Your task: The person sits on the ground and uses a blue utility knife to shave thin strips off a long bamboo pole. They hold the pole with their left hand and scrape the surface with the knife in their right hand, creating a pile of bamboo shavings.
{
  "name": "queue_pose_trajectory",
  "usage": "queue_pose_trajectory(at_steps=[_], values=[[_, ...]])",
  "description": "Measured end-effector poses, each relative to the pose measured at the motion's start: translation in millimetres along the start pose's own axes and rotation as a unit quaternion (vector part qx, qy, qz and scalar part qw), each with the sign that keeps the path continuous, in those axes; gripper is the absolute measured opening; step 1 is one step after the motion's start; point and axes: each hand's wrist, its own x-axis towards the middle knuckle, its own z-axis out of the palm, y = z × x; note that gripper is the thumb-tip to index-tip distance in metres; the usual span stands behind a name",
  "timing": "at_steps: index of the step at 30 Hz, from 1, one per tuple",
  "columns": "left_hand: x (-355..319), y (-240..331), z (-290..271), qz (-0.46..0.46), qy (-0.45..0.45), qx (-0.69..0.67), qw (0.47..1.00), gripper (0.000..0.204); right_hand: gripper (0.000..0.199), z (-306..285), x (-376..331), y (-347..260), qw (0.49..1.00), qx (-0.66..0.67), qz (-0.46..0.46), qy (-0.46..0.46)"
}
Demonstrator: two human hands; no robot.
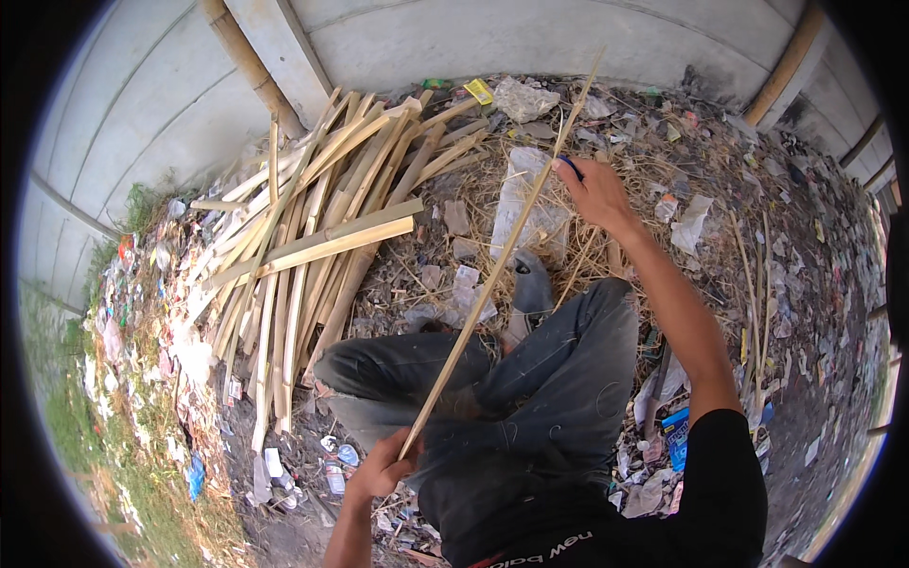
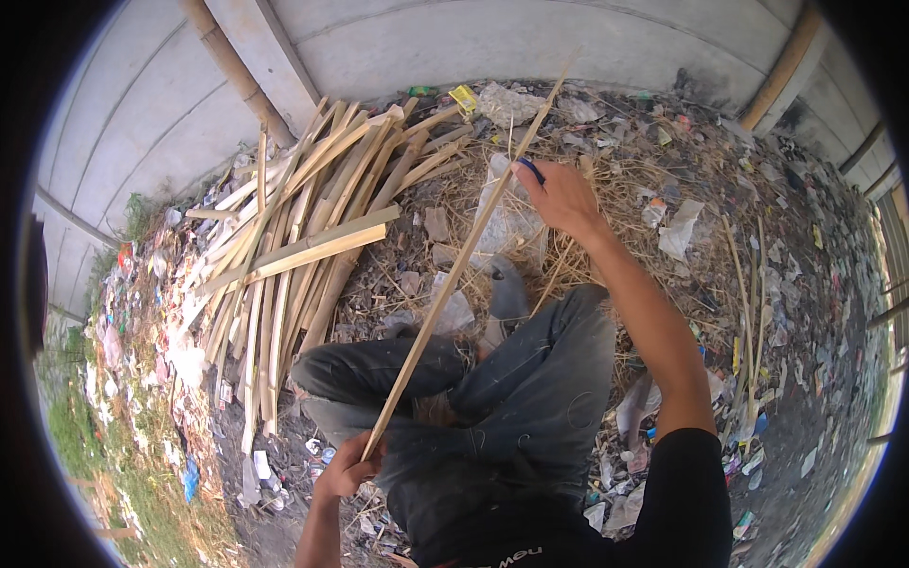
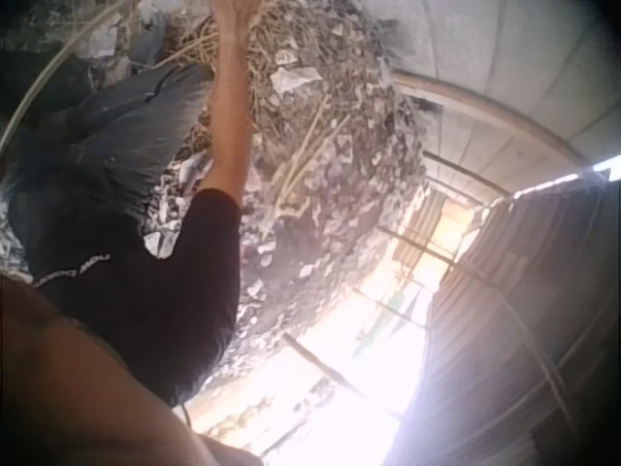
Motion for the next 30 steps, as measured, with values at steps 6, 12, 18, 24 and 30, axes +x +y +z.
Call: queue_pose_trajectory(at_steps=[6, 12, 18, 24, 30], values=[[-19.4, -18.4, -7.2, -0.003, 0.003, 0.053, 0.999, 0.026, 0.066, -30.6, 26.6, 69.9, 0.992, -0.048, 0.113, 0.027], [-22.0, -30.8, -13.9, -0.044, 0.0, 0.061, 0.997, 0.029, 0.069, -27.1, 23.3, 83.4, 0.992, -0.021, 0.118, 0.034], [-21.5, -45.3, -13.0, -0.032, 0.014, 0.05, 0.998, 0.026, 0.064, -13.5, 19.2, 80.3, 0.983, 0.114, 0.063, 0.131], [-28.3, -53.2, -14.3, -0.095, 0.0, 0.004, 0.995, 0.028, 0.057, -19.0, 15.8, 75.7, 0.969, -0.081, -0.05, 0.227], [-28.6, -49.7, -6.7, -0.112, -0.021, -0.05, 0.992, 0.027, 0.044, -23.5, 12.4, 83.2, 0.965, -0.061, -0.055, 0.247]])
